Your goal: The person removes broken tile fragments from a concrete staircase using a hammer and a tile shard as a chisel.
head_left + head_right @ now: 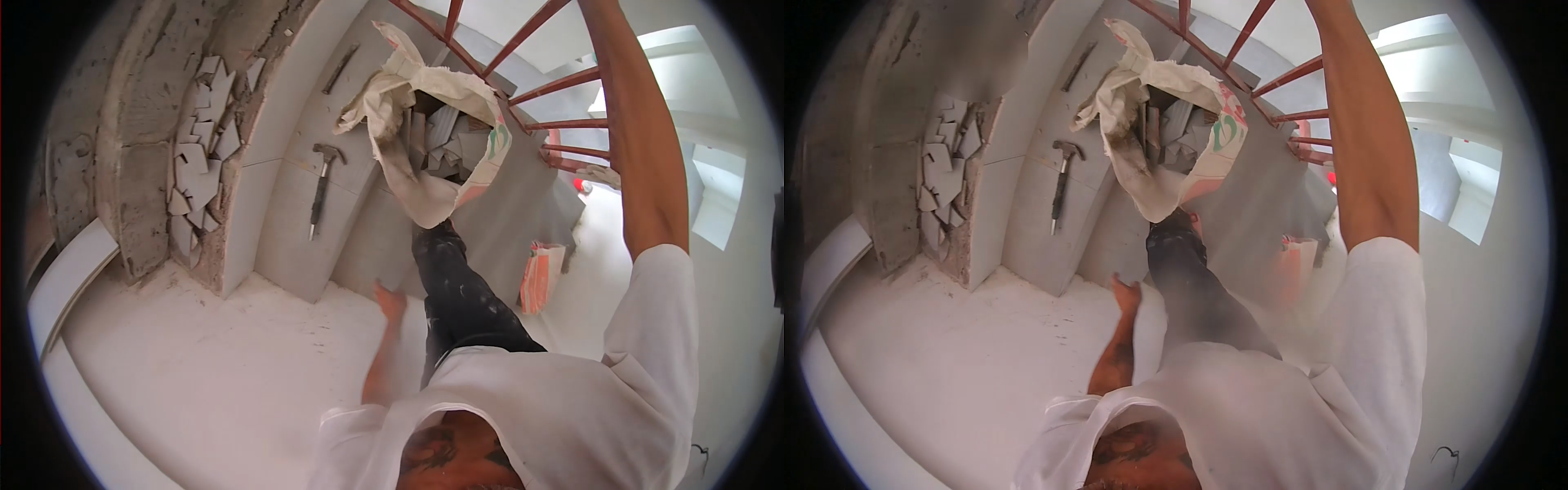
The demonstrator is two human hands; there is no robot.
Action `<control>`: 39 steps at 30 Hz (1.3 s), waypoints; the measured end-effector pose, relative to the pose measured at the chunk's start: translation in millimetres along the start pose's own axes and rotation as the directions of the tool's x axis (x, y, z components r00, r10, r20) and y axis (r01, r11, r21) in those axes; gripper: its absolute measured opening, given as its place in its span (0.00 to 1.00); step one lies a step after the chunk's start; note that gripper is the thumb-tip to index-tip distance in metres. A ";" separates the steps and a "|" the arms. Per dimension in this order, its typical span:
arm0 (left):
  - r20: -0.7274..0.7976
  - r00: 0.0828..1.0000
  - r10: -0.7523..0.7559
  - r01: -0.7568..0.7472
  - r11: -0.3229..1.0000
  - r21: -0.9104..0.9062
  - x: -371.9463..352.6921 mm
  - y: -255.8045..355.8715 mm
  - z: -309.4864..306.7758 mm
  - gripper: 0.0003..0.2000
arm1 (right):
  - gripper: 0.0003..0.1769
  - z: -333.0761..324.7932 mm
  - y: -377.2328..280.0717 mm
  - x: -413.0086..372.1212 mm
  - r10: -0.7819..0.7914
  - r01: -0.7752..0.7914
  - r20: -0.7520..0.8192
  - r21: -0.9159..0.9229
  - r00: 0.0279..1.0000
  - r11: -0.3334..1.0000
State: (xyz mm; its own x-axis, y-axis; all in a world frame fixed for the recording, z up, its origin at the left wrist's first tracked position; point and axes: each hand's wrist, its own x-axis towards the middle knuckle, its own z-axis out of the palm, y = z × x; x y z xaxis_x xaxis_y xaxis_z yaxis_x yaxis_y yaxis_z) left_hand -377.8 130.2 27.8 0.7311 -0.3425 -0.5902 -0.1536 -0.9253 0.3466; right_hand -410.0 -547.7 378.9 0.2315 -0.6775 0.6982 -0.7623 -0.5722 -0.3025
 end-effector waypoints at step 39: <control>-0.248 0.922 0.298 -0.233 0.937 0.259 -61.1 267.6 -77.7 0.32 | 0.41 -2.8 13.8 8.6 0.042 -0.058 0.140 0.113 0.989 0.992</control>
State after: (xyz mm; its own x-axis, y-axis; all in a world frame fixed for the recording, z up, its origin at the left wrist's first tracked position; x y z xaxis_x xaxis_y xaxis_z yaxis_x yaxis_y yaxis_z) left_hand -411.9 -83.9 213.2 0.7931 -0.5510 -0.2597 -0.4867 -0.8295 0.2738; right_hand -420.3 -560.1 382.4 0.2815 -0.7587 0.5874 -0.7009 -0.5807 -0.4141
